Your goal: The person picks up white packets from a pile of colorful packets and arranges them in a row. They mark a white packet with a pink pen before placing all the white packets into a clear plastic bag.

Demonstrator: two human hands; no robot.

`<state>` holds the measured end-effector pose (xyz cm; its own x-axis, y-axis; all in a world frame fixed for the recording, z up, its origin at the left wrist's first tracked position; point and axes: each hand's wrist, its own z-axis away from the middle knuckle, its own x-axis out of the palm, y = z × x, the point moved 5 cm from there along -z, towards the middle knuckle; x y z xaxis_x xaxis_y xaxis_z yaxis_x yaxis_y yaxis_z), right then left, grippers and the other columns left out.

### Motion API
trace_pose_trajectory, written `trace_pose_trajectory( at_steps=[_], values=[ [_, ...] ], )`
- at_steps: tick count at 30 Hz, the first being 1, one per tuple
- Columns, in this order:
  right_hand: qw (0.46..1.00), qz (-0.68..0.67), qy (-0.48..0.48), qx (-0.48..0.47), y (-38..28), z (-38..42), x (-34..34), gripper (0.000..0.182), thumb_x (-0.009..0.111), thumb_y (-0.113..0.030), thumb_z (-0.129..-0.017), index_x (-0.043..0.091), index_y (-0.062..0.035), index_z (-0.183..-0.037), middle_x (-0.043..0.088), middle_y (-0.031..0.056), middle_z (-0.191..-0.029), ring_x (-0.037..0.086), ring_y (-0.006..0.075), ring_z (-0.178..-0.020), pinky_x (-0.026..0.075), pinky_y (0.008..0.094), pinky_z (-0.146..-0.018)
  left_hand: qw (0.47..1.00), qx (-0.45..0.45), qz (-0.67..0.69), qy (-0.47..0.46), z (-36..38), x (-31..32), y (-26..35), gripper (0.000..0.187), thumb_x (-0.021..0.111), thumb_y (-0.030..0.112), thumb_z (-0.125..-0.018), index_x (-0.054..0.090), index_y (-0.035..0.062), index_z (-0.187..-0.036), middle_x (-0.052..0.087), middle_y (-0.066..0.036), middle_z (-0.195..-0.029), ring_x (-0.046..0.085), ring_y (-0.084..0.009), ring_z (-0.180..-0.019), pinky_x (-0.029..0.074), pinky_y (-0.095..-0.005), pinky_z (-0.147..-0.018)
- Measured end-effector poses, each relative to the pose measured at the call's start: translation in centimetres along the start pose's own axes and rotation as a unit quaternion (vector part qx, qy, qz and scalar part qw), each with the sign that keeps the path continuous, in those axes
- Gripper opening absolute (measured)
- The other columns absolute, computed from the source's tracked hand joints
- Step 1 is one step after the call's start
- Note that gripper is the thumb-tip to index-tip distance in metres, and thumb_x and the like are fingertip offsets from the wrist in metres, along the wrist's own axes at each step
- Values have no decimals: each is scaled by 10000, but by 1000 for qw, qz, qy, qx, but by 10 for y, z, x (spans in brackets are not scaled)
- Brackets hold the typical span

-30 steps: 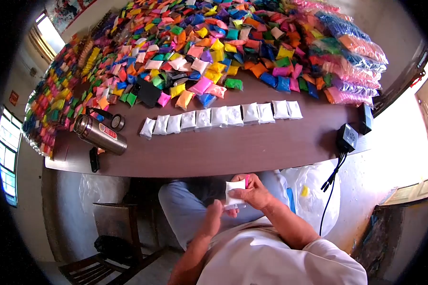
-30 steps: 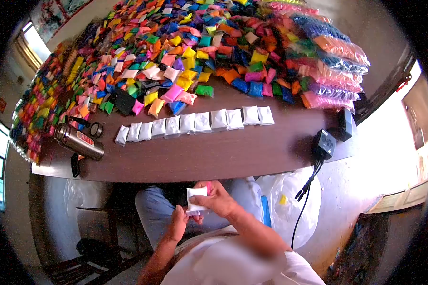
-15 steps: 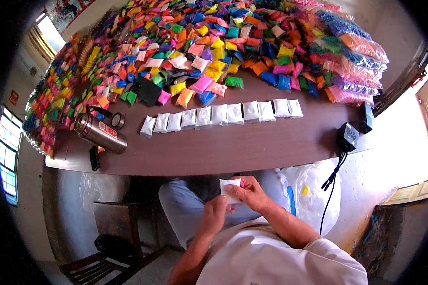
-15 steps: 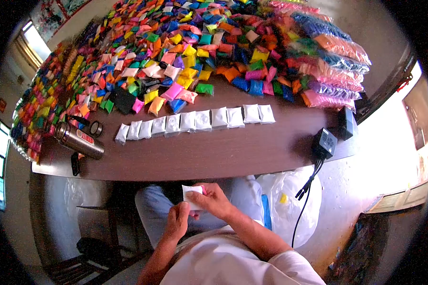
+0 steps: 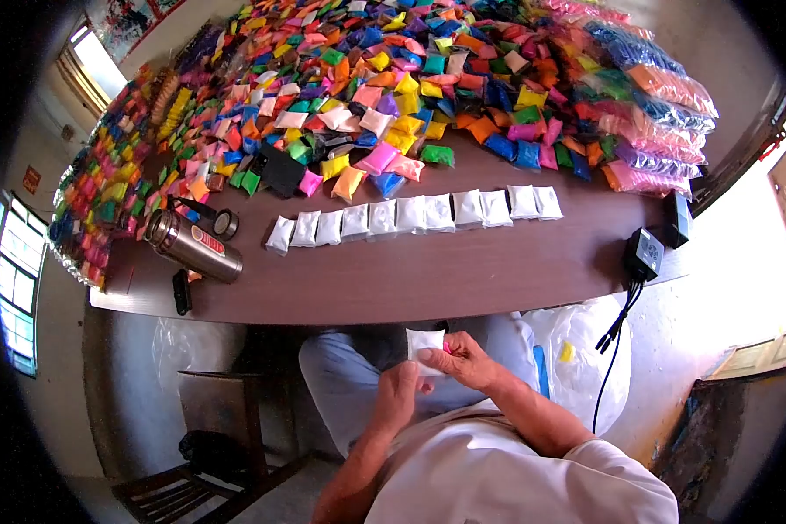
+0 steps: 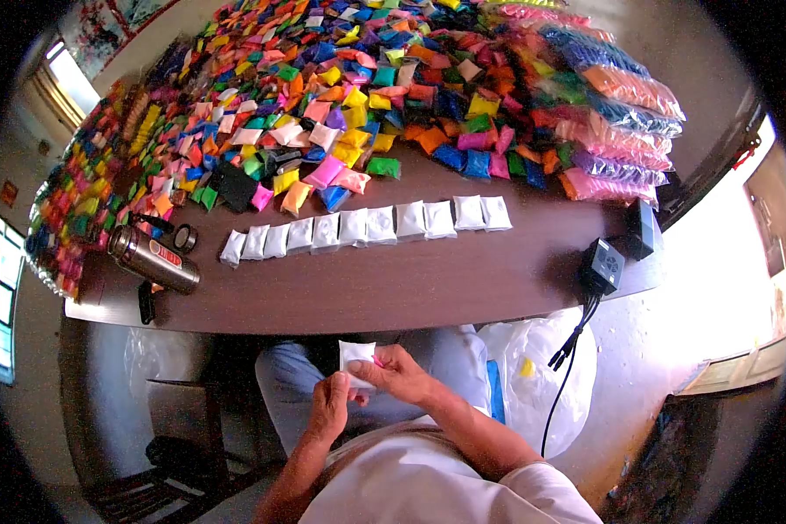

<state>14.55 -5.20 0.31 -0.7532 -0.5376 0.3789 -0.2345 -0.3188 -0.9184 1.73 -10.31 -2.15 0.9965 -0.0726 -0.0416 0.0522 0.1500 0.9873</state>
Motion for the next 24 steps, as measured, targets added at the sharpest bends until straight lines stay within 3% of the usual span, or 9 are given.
trace_pose_trajectory(
  at_steps=[3,6,8,12,15,17,18,20,24],
  values=[
    [998,-62,-15,10,10,-1,-1,337,615,-330,-922,656,-2,-857,622,46,-738,557,100,-652,445,244,-580,999,-50,15,10,3,3,-11,453,404,359,-977,550,-7,-756,587,-58,-675,561,-144,-646,454,-306,-622],
    [998,-59,-17,14,8,0,-4,316,619,-309,-922,658,-3,-858,624,41,-743,544,90,-664,424,244,-579,998,-44,32,-10,3,5,-18,435,404,336,-974,553,-9,-755,602,-72,-686,572,-146,-659,460,-309,-633],
    [999,16,-18,-31,-5,0,-5,264,573,-235,-947,622,10,-863,638,73,-732,619,139,-621,518,282,-546,999,-42,25,-9,0,2,-19,432,406,337,-976,553,-6,-758,603,-72,-687,572,-145,-661,460,-307,-640],
    [997,-25,36,-64,1,-4,-10,264,572,-226,-946,610,13,-843,632,81,-711,618,145,-602,517,284,-533,998,-50,-10,-22,0,5,-8,440,417,351,-982,552,-7,-763,597,-64,-677,566,-145,-650,456,-307,-636],
    [997,35,36,-51,2,-3,-14,267,566,-227,-947,594,19,-845,626,90,-704,620,158,-591,519,291,-522,999,-41,16,-31,1,10,-11,449,427,363,-984,546,-3,-754,584,-51,-677,557,-139,-648,453,-307,-625],
    [998,-26,33,-46,4,-2,-13,356,654,-389,-883,621,-36,-854,588,1,-734,494,71,-631,399,245,-544,998,-48,23,-35,3,14,-8,447,429,363,-985,545,2,-749,575,-45,-678,553,-136,-654,452,-303,-628],
    [998,-26,33,-46,4,-2,-13,356,654,-389,-883,621,-36,-854,588,1,-734,494,71,-631,399,245,-544,997,-54,30,-37,3,14,-7,446,430,364,-985,544,6,-745,566,-40,-680,548,-133,-660,450,-298,-631],
    [998,-56,9,-39,5,-3,-10,277,570,-243,-945,587,18,-855,627,100,-724,625,169,-600,527,293,-524,998,-45,25,-22,2,11,-8,441,432,362,-985,543,10,-744,557,-36,-678,547,-130,-656,453,-295,-630],
    [998,-32,46,1,6,-2,-11,293,567,-267,-948,599,16,-879,635,99,-773,629,168,-647,526,293,-568,999,-20,42,-7,-3,3,-19,420,432,335,-982,546,10,-742,553,-33,-673,559,-127,-630,467,-296,-612]
  ],
)
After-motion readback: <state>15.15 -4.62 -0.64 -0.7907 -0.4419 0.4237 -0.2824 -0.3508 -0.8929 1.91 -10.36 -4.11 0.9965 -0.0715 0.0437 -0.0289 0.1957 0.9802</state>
